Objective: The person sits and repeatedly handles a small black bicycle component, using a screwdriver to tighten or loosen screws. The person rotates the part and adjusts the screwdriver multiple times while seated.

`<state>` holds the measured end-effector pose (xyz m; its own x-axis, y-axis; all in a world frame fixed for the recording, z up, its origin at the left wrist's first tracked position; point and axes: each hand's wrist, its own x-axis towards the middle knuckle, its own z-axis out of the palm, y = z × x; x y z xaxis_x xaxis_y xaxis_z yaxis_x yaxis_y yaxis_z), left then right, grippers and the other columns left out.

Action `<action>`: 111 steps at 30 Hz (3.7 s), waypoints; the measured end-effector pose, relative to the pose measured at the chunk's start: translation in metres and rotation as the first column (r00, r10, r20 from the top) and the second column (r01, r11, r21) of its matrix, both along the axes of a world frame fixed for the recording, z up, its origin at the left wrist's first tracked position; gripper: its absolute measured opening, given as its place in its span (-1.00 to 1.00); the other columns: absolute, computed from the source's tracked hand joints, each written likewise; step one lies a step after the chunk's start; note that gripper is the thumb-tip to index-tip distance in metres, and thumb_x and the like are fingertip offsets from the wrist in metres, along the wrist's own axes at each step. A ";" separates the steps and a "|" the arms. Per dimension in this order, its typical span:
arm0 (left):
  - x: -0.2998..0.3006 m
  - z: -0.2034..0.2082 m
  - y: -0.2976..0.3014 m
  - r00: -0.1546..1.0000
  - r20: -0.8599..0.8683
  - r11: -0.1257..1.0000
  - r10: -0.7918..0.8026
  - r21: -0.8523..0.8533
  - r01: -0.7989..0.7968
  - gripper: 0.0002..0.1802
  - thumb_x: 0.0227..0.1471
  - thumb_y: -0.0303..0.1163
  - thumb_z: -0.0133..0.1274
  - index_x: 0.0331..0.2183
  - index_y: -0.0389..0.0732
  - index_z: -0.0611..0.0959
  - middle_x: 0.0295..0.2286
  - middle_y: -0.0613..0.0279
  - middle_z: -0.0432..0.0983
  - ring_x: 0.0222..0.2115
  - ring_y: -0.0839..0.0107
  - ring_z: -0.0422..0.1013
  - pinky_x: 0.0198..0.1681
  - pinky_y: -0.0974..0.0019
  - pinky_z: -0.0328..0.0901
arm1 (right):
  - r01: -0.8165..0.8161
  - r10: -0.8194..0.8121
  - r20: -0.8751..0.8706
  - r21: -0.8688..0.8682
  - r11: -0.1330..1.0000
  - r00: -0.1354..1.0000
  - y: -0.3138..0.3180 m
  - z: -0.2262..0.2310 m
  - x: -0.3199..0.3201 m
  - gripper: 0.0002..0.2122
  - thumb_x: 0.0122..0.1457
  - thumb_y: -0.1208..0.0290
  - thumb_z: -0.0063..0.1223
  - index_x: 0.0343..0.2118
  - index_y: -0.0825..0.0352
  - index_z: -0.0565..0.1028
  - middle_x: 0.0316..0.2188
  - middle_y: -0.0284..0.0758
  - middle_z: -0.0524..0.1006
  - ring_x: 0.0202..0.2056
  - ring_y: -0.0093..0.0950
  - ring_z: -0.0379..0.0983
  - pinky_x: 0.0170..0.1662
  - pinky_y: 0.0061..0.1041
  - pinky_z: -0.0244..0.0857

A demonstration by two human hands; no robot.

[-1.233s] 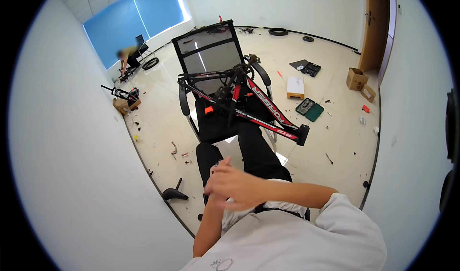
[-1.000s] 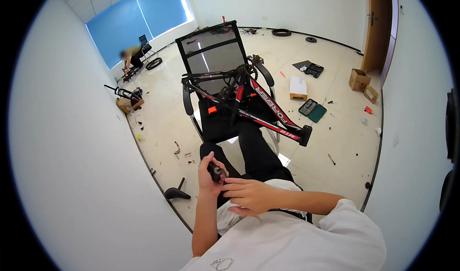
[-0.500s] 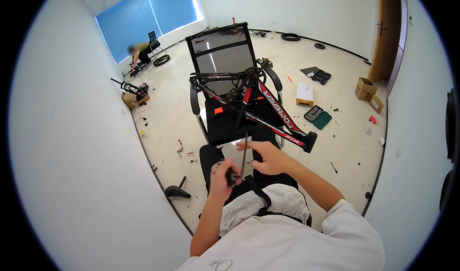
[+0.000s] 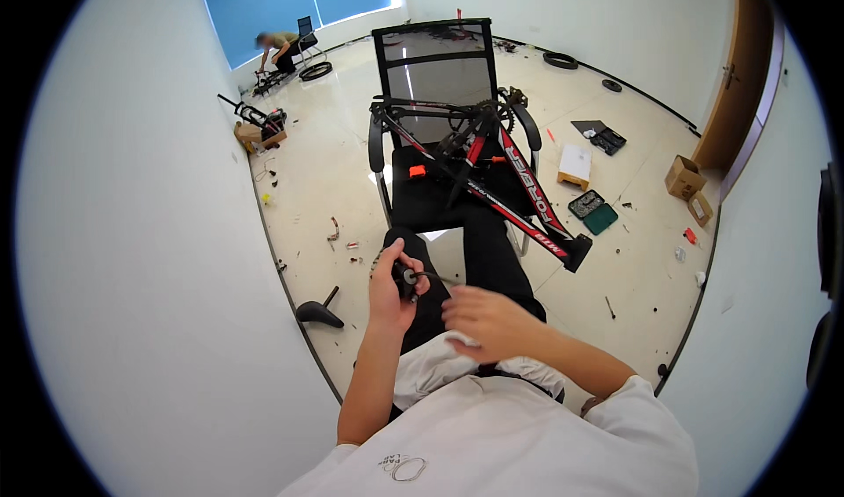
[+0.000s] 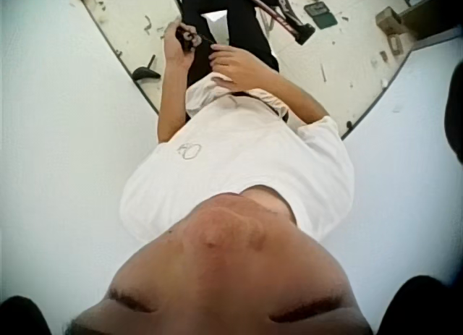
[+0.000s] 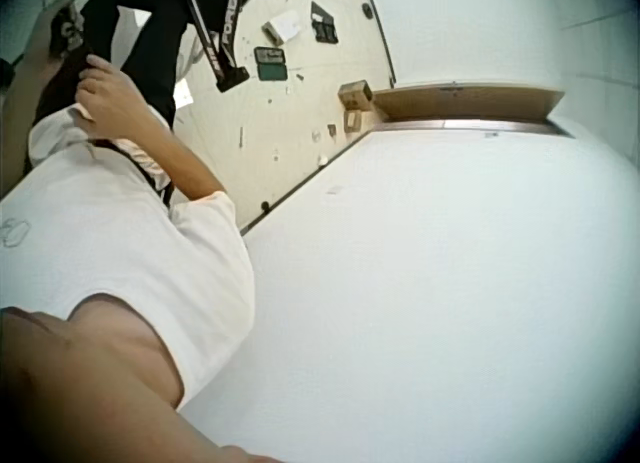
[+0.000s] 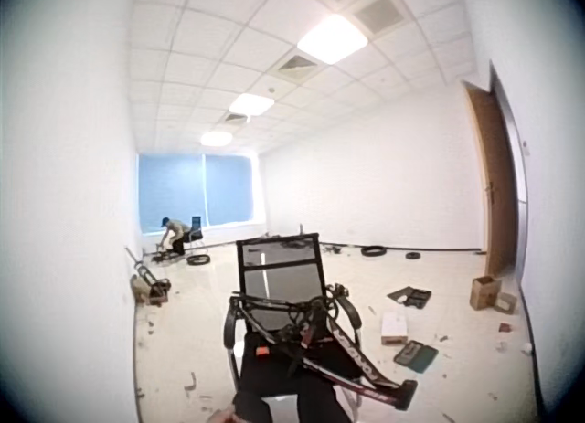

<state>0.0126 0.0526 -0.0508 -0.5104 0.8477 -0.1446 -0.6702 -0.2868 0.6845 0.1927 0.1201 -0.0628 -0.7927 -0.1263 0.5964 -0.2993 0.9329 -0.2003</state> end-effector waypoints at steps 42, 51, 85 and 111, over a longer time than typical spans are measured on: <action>0.042 -0.055 0.012 0.965 -0.253 0.995 -0.073 0.041 0.086 -0.90 -0.03 -0.54 0.08 -0.39 -0.25 0.51 -0.63 0.31 0.40 -0.66 0.53 0.32 -0.61 0.43 0.20 | -0.024 0.495 0.211 -0.905 0.425 0.843 -0.005 0.085 -0.002 -0.42 0.21 0.36 -0.03 0.26 0.31 0.07 0.10 -0.21 0.37 -0.41 -0.58 0.46 -0.38 -0.64 0.35; 0.027 -0.005 0.006 0.990 -0.120 0.997 -0.077 0.016 0.080 -0.86 -0.07 -0.60 0.06 -0.44 -0.20 0.43 -0.61 0.19 0.40 -0.72 0.42 0.28 -0.65 0.37 0.15 | 0.446 -0.230 0.427 -0.522 0.726 0.874 0.079 -0.015 -0.012 -0.65 0.27 0.23 -0.24 -0.38 0.38 0.55 -0.49 -0.21 0.58 -0.37 -0.26 0.52 -0.24 -0.37 0.36; 0.032 -0.053 0.019 0.898 -0.436 0.997 0.063 -0.020 -0.080 -0.86 -0.08 -0.57 0.12 -0.45 -0.20 0.47 -0.64 0.35 0.36 -0.67 0.56 0.33 -0.64 0.49 0.21 | 0.028 0.197 0.203 -0.762 0.648 0.959 0.013 0.053 -0.023 -0.70 0.15 0.44 0.03 -0.04 0.36 0.48 -0.38 -0.28 0.55 -0.70 -0.71 0.24 -0.63 -0.66 0.15; 0.017 -0.031 0.007 0.993 -0.090 0.996 -0.080 -0.048 0.076 -0.91 -0.03 -0.48 0.04 -0.46 -0.25 0.46 -0.59 0.21 0.38 -0.76 0.49 0.21 -0.70 0.42 0.07 | 0.459 -0.053 0.502 -0.736 0.497 0.863 0.026 -0.023 -0.007 -0.48 0.30 0.06 -0.22 -0.60 0.41 0.52 -0.65 -0.29 0.53 -0.59 -0.55 0.41 -0.47 -0.54 0.25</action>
